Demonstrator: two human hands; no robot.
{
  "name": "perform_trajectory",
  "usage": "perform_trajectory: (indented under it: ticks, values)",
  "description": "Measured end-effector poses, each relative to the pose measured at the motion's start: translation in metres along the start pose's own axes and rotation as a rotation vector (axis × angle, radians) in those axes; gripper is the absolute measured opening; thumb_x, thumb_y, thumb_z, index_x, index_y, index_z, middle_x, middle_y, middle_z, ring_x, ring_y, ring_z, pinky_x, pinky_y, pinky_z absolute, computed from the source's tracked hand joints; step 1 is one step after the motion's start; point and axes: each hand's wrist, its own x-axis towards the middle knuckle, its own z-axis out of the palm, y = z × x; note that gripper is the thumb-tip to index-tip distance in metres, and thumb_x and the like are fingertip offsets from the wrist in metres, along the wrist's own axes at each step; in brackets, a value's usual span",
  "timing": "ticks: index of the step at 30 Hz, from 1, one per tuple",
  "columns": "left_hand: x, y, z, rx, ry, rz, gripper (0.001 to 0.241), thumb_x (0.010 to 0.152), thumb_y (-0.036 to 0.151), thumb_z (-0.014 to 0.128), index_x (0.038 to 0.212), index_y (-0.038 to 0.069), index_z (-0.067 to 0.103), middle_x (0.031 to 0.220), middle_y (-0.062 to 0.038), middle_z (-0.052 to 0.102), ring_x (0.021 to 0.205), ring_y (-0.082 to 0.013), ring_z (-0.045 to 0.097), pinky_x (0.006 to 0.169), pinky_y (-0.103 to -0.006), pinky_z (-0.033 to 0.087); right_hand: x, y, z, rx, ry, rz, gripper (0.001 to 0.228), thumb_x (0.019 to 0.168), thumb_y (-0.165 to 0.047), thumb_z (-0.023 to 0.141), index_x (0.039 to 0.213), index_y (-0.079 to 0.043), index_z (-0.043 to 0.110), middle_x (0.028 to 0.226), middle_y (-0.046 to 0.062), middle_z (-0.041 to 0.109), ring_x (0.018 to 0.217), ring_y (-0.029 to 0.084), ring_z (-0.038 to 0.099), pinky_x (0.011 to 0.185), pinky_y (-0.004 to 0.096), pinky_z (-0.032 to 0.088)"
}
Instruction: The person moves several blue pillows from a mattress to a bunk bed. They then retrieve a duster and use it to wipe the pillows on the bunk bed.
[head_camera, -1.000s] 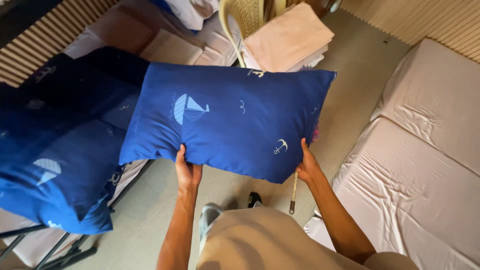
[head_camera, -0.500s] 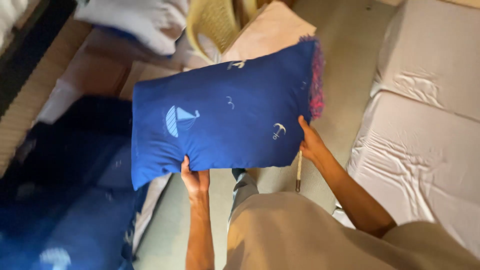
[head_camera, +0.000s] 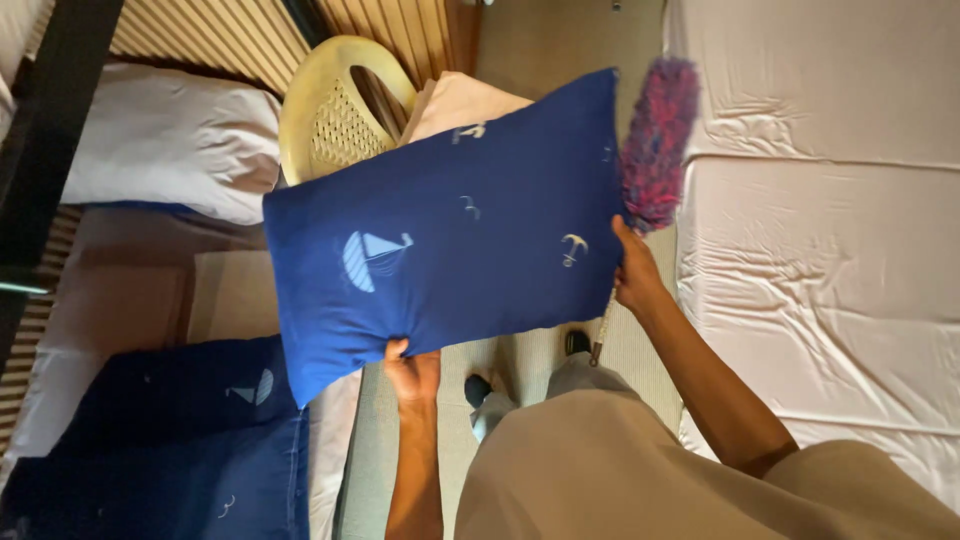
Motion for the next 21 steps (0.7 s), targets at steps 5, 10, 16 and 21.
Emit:
perform_trajectory:
  ticks: [5, 10, 16, 21]
  values:
    - [0.030, -0.056, 0.036, 0.060, -0.018, -0.042, 0.059, 0.066, 0.011, 0.061, 0.124, 0.004, 0.067, 0.117, -0.017, 0.073, 0.111, -0.0344, 0.070, 0.110, -0.0531, 0.045, 0.082, -0.014, -0.037, 0.065, 0.175, 0.113, 0.040, 0.087, -0.058, 0.082, 0.096, -0.026, 0.059, 0.070, 0.000, 0.057, 0.041, 0.011, 0.053, 0.030, 0.018, 0.040]
    - [0.072, -0.119, 0.028, 0.016, 0.020, 0.051, 0.062, 0.065, 0.009, 0.059, 0.126, 0.002, 0.065, 0.119, -0.020, 0.071, 0.112, -0.0364, 0.069, 0.112, -0.0541, 0.043, 0.184, -0.046, -0.048, -0.072, 0.125, 0.241, 0.050, 0.081, -0.067, 0.081, 0.104, -0.025, 0.063, 0.084, -0.001, 0.058, 0.062, 0.011, 0.057, 0.043, 0.017, 0.047]
    - [0.091, -0.162, -0.013, -0.076, 0.152, 0.182, 0.064, 0.064, 0.005, 0.061, 0.127, -0.001, 0.063, 0.121, -0.021, 0.071, 0.113, -0.0359, 0.068, 0.114, -0.0519, 0.041, 0.249, -0.102, 0.005, -0.136, -0.011, 0.212, 0.044, 0.083, -0.057, 0.083, 0.106, -0.023, 0.066, 0.087, 0.004, 0.066, 0.064, 0.016, 0.066, 0.048, 0.025, 0.054]
    - [0.072, -0.152, 0.057, -0.099, 0.205, 0.279, 0.064, 0.063, 0.006, 0.062, 0.127, 0.001, 0.064, 0.118, -0.022, 0.071, 0.112, -0.0358, 0.068, 0.112, -0.0513, 0.043, 0.268, -0.120, 0.052, -0.123, -0.132, 0.169, 0.034, 0.086, -0.047, 0.083, 0.093, -0.019, 0.066, 0.072, 0.004, 0.066, 0.048, 0.017, 0.064, 0.035, 0.026, 0.049]
